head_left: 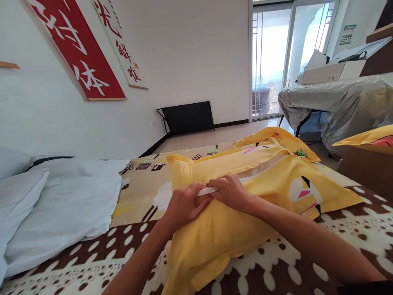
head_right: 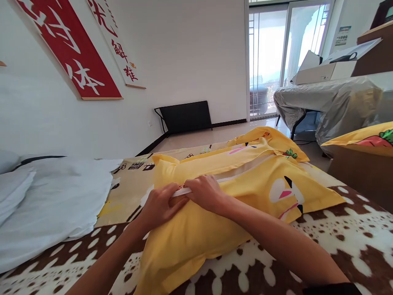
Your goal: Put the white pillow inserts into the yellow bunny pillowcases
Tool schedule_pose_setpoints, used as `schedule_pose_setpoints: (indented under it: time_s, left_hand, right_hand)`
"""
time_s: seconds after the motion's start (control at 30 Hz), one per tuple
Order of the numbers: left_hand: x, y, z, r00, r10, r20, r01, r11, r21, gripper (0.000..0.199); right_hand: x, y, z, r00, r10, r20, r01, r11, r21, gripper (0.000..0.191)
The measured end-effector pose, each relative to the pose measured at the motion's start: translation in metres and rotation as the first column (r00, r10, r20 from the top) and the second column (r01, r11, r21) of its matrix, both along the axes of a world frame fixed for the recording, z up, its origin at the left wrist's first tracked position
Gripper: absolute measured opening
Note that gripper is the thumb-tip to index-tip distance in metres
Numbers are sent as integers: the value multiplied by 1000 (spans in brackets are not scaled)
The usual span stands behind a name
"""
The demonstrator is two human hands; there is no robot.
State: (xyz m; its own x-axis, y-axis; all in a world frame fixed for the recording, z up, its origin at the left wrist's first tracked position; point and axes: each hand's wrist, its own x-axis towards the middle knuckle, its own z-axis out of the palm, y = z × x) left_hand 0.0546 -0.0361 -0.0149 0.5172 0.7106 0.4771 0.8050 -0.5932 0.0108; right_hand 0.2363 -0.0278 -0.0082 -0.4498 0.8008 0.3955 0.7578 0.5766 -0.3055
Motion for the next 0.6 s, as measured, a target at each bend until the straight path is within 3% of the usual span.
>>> schedule_pose_setpoints:
  time_s: [0.13, 0.23, 0.33, 0.43, 0.5, 0.6]
  left_hand:
    - [-16, -5, -7, 990, -28, -137, 27, 1000, -9, 24]
    - [-30, -8, -11, 992, 50, -113, -44, 998, 52, 25]
    - [-37, -3, -17, 991, 122, 52, -127, 987, 103, 24]
    - [-30, 9, -19, 955, 145, 259, -162, 986, 48, 20]
    - [-20, 19, -15, 904, 172, 391, -202, 979, 35, 16]
    - [-7, 29, 0, 829, 196, 523, -284, 954, 92, 20]
  right_hand:
    - [17, 6, 8, 971, 231, 62, -218, 962, -166, 24]
    - [67, 16, 12, 916, 350, 195, -280, 907, -315, 30]
    - [141, 32, 10, 929, 155, 336, -64, 962, -266, 23]
    - [204, 48, 5, 922, -107, 373, 190, 963, -193, 22]
    - [225, 56, 2, 905, -234, 355, 288, 952, -107, 22]
    - [227, 63, -1, 864, -394, 315, 400, 915, 47, 49]
